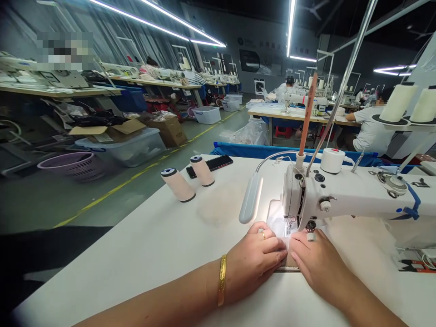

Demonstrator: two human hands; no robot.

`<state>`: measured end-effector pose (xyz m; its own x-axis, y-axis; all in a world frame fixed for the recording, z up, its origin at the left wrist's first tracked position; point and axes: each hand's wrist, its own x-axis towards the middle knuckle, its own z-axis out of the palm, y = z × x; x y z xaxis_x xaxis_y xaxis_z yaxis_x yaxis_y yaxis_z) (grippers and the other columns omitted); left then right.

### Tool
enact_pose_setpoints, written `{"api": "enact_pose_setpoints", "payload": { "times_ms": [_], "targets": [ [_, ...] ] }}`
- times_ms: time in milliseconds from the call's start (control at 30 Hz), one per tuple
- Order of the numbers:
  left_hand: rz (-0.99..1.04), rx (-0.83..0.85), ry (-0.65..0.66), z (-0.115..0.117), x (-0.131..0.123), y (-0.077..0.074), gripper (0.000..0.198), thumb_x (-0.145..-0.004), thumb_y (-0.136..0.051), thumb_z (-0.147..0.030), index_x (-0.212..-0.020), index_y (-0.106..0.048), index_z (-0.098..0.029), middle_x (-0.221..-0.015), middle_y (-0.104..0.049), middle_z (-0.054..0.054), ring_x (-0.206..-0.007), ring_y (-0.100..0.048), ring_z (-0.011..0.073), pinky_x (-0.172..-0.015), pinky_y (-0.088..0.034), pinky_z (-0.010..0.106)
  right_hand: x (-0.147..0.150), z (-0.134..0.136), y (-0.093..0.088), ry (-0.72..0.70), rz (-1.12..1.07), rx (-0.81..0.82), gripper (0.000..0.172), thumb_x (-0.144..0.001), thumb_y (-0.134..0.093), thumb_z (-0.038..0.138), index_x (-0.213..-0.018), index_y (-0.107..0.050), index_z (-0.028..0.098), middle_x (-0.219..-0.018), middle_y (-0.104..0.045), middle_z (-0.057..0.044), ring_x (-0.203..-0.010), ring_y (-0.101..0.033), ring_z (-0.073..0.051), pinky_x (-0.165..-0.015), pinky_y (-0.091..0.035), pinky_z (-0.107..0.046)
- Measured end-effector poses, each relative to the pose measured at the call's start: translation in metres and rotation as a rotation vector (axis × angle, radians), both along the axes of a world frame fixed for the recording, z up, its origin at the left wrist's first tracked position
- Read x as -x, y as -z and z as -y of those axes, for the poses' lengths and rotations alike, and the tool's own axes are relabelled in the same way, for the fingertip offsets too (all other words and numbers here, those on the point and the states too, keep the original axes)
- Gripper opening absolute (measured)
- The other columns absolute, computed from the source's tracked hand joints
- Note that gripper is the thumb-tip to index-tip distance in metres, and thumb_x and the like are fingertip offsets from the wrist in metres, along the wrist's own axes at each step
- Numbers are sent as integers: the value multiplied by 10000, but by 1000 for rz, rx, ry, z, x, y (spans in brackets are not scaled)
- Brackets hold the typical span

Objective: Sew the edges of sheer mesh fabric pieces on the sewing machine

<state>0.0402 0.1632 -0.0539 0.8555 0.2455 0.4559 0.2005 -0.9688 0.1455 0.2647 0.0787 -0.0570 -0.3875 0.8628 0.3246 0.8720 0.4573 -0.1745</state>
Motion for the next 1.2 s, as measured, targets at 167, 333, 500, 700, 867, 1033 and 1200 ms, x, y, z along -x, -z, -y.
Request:
{"api": "enact_pose_setpoints", "payload": {
  "times_ms": [167, 333, 500, 700, 867, 1033, 1200],
  "targets": [
    [11, 14, 2, 1, 1, 2, 205, -976, -525, -125, -1014, -710, -205, -895, -736, 42, -807, -596, 196, -916, -374, 428, 2, 0, -4, -8, -12, -9, 307, -1087, -402, 182, -1095, -703, 245, -1088, -728, -94, -1010, -667, -270, -895, -579, -436],
    [20, 33, -24, -3, -1, 3, 204, -959, -534, -111, -1027, -705, -197, -930, -747, 42, -841, -602, 209, -896, -367, 437, 0, -2, 5, 81, -41, 7, 306, -1087, -417, 212, -1206, -692, 270, -1130, -731, -91, -983, -695, -265, -824, -592, -399],
    [17, 22, -55, -9, -5, 2, 216, -985, -508, -118, -1032, -707, -189, -947, -757, 51, -857, -616, 220, -882, -373, 443, -3, -6, 15, 143, -21, -37, 313, -1072, -461, 256, -1294, -680, 264, -1183, -743, -116, -1019, -723, -285, -826, -612, -406],
    [-3, -6, -93, -17, -10, 2, 243, -1026, -471, -144, -975, -705, -185, -920, -737, 64, -854, -629, 229, -851, -403, 431, -5, -10, 12, 168, 38, -35, 376, -1077, -465, 307, -1386, -664, 228, -1288, -732, -156, -1124, -715, -333, -903, -631, -494],
    [7, 54, -138, -19, -11, 4, 215, -1030, -480, -157, -980, -687, -189, -969, -695, 79, -877, -617, 221, -815, -451, 367, -10, -7, 19, 171, 2, -10, 394, -1090, -446, 341, -1420, -642, 251, -1294, -722, -156, -1145, -711, -331, -911, -630, -505],
    [-96, 67, -212, -24, -15, 8, 167, -1004, -506, -150, -918, -647, -179, -962, -669, 68, -875, -596, 225, -772, -460, 340, -13, -6, 20, 146, -49, 10, 350, -1100, -431, 322, -1377, -638, 268, -1267, -732, -123, -1107, -718, -303, -880, -626, -461],
    [-147, 50, -250, -22, -9, 8, 174, -882, -620, -97, -744, -560, -183, -863, -659, 70, -811, -594, 246, -709, -438, 359, -1, 0, -4, 16, -67, 36, 293, -1080, -419, 210, -1216, -672, 263, -1197, -743, -94, -1072, -703, -285, -881, -612, -447]
  ]
}}
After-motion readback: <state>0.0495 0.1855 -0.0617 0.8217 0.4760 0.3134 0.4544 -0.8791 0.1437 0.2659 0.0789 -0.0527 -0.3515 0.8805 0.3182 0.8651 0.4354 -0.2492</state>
